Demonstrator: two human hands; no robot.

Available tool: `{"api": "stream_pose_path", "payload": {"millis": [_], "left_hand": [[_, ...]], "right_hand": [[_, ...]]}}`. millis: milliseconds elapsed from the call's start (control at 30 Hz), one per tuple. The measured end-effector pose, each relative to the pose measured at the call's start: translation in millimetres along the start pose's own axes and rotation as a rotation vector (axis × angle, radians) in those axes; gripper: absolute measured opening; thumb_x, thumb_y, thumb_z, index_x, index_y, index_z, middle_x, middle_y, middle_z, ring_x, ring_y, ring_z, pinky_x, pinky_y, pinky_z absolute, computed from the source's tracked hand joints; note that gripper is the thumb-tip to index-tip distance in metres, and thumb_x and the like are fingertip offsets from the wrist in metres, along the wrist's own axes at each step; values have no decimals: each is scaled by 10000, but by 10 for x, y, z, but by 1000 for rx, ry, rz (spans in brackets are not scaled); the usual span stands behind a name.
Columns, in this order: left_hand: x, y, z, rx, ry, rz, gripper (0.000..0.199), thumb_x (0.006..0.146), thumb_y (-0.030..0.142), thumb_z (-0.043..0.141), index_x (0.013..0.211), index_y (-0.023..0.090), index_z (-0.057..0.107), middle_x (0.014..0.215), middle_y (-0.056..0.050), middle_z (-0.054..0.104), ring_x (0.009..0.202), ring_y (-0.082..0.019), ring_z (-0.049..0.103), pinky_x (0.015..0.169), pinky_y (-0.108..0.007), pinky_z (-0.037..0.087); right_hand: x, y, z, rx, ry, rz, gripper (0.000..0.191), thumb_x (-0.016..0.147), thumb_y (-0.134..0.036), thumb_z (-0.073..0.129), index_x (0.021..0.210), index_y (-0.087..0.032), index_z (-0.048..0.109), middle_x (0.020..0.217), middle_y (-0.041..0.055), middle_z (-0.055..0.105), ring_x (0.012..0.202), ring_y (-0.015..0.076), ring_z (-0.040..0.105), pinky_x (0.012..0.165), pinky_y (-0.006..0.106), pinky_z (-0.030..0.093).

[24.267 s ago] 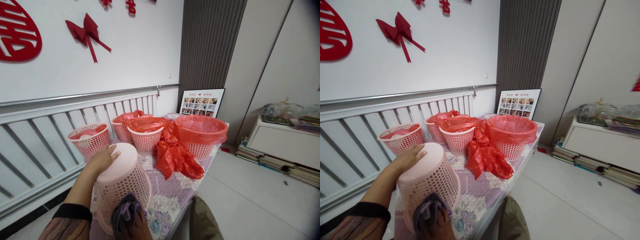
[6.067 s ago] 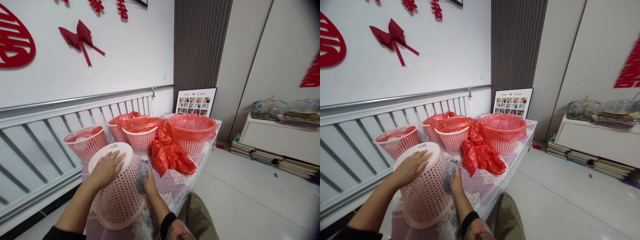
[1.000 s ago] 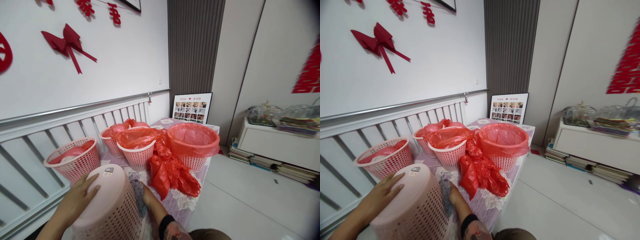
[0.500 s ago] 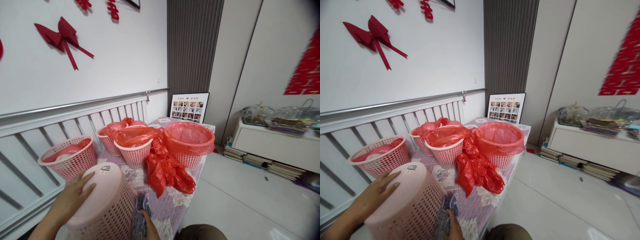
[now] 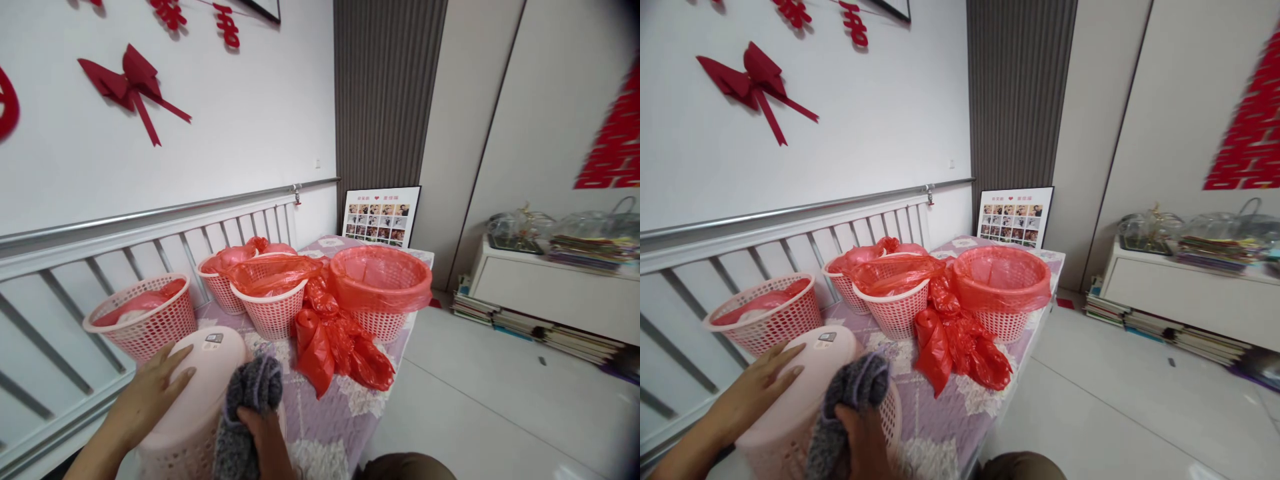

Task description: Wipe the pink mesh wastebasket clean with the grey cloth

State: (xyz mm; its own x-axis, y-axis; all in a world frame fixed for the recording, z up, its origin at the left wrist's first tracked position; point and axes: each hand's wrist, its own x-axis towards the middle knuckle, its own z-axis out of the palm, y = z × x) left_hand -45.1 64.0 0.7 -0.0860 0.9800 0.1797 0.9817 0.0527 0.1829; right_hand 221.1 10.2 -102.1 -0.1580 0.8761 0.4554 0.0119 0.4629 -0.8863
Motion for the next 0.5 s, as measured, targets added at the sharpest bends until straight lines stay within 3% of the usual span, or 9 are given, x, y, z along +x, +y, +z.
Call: {"api": "stream_pose_path", "payload": {"millis": [133,233,367,500], "left_hand": [[8,-12,28,-16,26,3,703,895,662,359,1425,232,527,1554,-98,441,1494,-320,281,1205,-535,258],[13,-1,25,-14,29,-5,719,887,677,360,1420,227,534,1563,-117,422,1483,-323,307,1204,-526,263],[2,39,-15,-6,2,-22,753,883,686,340,1434,205,519,1580,-156,382,1479,-327,315,1210,-509,250],[-15,62,-43,-14,7,-25,738,888,687,337,1429,222,525,1569,-139,408,1474,-325,328,1201,-519,267]], "right_hand": [[433,-416,-3,-122,-188,-56,813,632,-140,710,1404,-335,541,1517,79,455,1420,381,370,1165,536,292],[886,-570,-78,-110,-204,-83,696,697,-155,675,1374,-281,572,1388,96,563,1325,330,465,1143,517,316],[1541,-565,-130,60,-204,7,505,721,-100,643,1207,-226,696,1179,69,697,1144,242,595,1072,425,401],[1985,-345,-64,256,-197,112,266,741,-109,636,966,-145,772,921,12,766,899,167,694,909,322,496]]}}
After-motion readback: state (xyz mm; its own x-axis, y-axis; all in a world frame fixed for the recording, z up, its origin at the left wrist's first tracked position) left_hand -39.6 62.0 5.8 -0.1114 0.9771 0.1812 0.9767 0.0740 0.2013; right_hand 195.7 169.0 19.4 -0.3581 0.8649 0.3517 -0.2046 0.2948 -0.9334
